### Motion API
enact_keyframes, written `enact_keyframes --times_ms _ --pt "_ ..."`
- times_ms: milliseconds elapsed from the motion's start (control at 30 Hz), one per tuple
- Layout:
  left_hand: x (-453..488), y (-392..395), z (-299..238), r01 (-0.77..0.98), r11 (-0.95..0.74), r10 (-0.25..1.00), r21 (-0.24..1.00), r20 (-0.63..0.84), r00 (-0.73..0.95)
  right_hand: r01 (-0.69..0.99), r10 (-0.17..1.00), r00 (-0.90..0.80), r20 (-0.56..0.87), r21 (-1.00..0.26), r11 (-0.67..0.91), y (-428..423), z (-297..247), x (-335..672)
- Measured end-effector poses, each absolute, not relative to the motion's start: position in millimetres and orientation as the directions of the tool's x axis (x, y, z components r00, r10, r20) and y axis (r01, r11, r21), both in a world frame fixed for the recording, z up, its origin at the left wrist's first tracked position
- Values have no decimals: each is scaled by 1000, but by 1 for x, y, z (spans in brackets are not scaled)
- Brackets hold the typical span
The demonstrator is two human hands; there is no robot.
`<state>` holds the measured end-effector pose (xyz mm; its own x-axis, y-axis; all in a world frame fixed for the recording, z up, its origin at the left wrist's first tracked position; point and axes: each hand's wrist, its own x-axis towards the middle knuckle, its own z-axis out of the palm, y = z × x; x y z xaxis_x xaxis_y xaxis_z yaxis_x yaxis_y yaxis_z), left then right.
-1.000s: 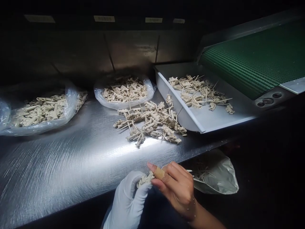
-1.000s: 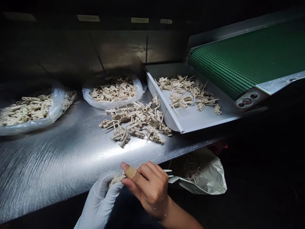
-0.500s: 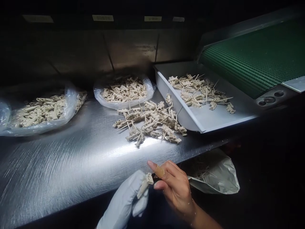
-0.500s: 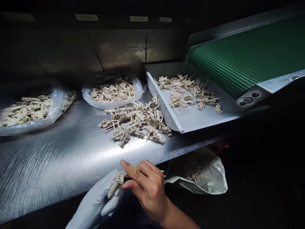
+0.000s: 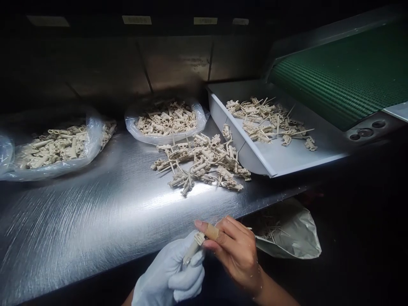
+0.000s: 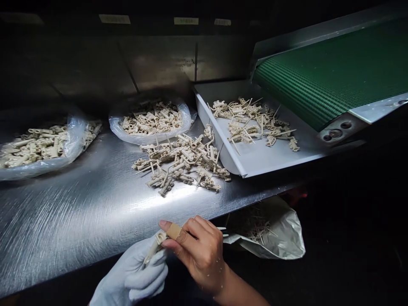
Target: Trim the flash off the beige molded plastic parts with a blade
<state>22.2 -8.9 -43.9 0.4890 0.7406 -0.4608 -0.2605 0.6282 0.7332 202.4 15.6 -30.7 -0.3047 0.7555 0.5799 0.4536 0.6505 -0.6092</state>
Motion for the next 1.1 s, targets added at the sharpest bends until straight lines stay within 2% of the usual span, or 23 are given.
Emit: enact_keyframes --times_ms 100,133,233,333,433,500,600,700,833,967,1100 --pt "27 -6 -39 -365 681 703 635 -426 570 438 769 -312 557 -635 637 18 -32 203" --pt "28 -5 -38 -386 667 716 637 -407 567 444 781 -314 540 -644 624 20 -32 204" --pt "27 -1 -34 -370 581 784 725 -379 491 523 841 -295 453 -660 539 23 -32 206" --pt "23 3 -28 -306 495 852 813 -387 352 614 867 -310 390 -615 496 24 -27 210" --pt "19 3 -20 -215 452 881 866 -395 261 624 808 -450 379 -514 589 24 -11 218" --pt "16 1 -17 -67 370 915 927 -350 202 643 761 -532 371 -409 648 24 5 222" --pt "11 -5 -15 193 145 976 970 -172 131 697 702 -581 411 -193 691 26 30 224" --pt "8 -10 -18 329 -62 990 942 15 142 716 651 -602 462 -48 697 27 48 219" --pt "5 -12 -22 437 -198 979 877 159 125 703 604 -641 473 46 710 26 61 208" --pt "6 -15 -24 533 -209 975 820 219 45 672 568 -683 459 91 735 24 73 200" --pt "6 -15 -23 555 -205 969 806 246 0 654 540 -712 449 142 743 23 80 194"
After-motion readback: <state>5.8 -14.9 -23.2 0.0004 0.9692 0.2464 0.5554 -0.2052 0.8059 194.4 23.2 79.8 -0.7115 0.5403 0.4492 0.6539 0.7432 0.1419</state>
